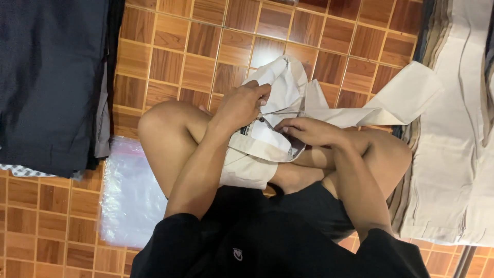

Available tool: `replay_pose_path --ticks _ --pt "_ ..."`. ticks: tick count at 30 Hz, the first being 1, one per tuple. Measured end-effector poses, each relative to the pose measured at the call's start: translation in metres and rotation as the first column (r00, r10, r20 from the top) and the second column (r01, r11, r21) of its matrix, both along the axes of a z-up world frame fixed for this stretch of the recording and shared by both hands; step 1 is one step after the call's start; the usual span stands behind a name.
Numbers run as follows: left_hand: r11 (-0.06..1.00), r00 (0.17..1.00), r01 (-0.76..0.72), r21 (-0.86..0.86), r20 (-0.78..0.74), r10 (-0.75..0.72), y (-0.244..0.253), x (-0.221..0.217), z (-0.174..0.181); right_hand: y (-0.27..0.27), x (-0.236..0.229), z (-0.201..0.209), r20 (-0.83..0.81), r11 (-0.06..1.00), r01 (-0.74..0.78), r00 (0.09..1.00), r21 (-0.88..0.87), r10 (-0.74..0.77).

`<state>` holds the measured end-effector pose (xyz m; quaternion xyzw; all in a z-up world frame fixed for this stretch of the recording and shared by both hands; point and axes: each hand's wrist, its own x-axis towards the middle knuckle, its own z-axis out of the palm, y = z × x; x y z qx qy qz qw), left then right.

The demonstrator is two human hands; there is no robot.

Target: Packing folded pants into plastic bags and inspecting other pairs for quality.

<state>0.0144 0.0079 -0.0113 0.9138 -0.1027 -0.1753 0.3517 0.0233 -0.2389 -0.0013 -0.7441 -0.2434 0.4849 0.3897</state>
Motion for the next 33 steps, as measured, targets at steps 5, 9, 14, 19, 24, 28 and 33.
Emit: replay_pose_path --ticks 5,9,14,19,24,28,33 --pt "0.999 1.0 -0.015 -0.031 0.014 0.016 0.0 0.0 0.008 -0.01 0.0 -0.016 -0.046 0.992 -0.119 0.992 -0.049 0.116" --pt "0.998 1.0 -0.012 -0.061 0.008 0.012 -0.002 0.0 0.008 -0.002 -0.003 -0.021 -0.127 0.991 -0.126 0.984 -0.037 0.121" --pt "0.999 1.0 -0.003 -0.041 0.003 0.003 -0.005 0.0 0.01 -0.021 0.005 -0.015 0.017 0.989 -0.102 0.994 -0.11 0.104" --pt "1.0 0.999 0.0 0.023 0.046 -0.001 -0.008 0.002 0.013 -0.038 0.015 -0.011 0.289 0.989 0.033 0.957 -0.147 0.011" --pt "0.999 0.995 0.014 0.029 0.1 -0.017 -0.01 0.004 0.015 -0.042 0.015 -0.042 0.342 0.983 0.09 0.939 -0.159 -0.03" --pt "1.0 0.996 0.008 -0.019 0.091 -0.007 -0.008 0.004 0.014 -0.035 0.019 -0.051 0.321 0.996 0.079 0.945 -0.049 -0.06" --pt "0.999 0.994 -0.006 -0.036 0.108 0.01 -0.007 0.002 0.014 -0.025 0.025 -0.042 0.372 0.998 0.04 0.927 0.039 -0.052"
